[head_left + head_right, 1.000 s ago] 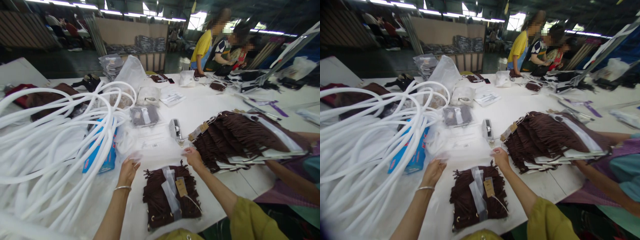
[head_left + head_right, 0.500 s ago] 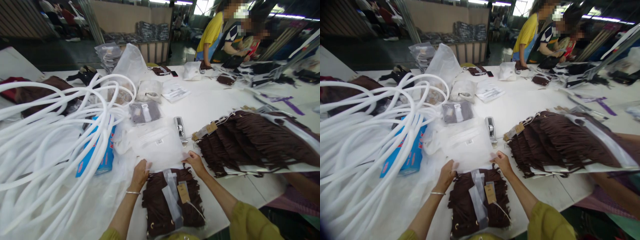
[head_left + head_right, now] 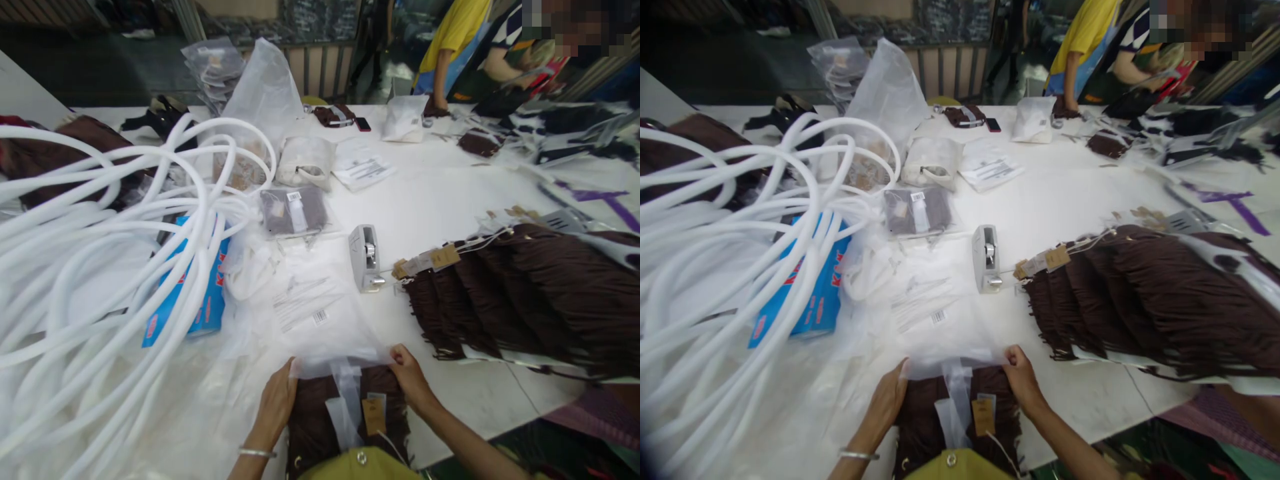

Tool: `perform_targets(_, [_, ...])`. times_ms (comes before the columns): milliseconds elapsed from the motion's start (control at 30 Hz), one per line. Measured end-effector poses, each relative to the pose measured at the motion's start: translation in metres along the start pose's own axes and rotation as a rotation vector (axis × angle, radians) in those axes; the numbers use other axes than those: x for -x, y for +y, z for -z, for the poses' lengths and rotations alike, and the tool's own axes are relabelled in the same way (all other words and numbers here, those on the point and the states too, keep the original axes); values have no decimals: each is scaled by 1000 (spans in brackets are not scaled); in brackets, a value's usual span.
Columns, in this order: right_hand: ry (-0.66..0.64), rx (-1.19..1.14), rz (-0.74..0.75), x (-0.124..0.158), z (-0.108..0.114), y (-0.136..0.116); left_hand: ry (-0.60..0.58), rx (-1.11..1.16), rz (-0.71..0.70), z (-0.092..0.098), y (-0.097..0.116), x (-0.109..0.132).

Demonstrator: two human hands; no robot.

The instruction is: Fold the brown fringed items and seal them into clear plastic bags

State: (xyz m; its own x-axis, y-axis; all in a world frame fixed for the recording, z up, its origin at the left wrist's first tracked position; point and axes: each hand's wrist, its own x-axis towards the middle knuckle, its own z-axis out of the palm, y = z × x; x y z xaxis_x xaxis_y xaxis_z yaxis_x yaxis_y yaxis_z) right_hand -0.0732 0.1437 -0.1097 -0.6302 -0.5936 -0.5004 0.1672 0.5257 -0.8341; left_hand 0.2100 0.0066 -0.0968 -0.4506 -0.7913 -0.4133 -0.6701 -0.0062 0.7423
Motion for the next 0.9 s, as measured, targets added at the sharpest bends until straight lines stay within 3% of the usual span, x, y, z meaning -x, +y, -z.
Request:
perform_targets(133, [139,-159,-68,13,-9,5,-54,177,58,0,8,10])
perform_targets(267, [252,-311,-168,7,-35,11,13,340,162,-1,9,3])
perform_targets(400, [201,-414,-188,10,-44,6,95,408,188,4,6,-2])
perform_targets(500, [110,-430,-149,25,-28,-6,146,502,200,7,0,3])
perform_targets(633, [-176,-236,-73,44,7,-16,183,520,208,6,-12,19])
perform_targets(733, [-357,-57,-16,46,24,-7,224,437,206,3,-17,33])
perform_targets(800, [-357,65,45,44,27,6,210,378,211,1,-21,41])
perform_targets(900, [-190,252,110,44,22,27,183,300,251,-1,-27,49])
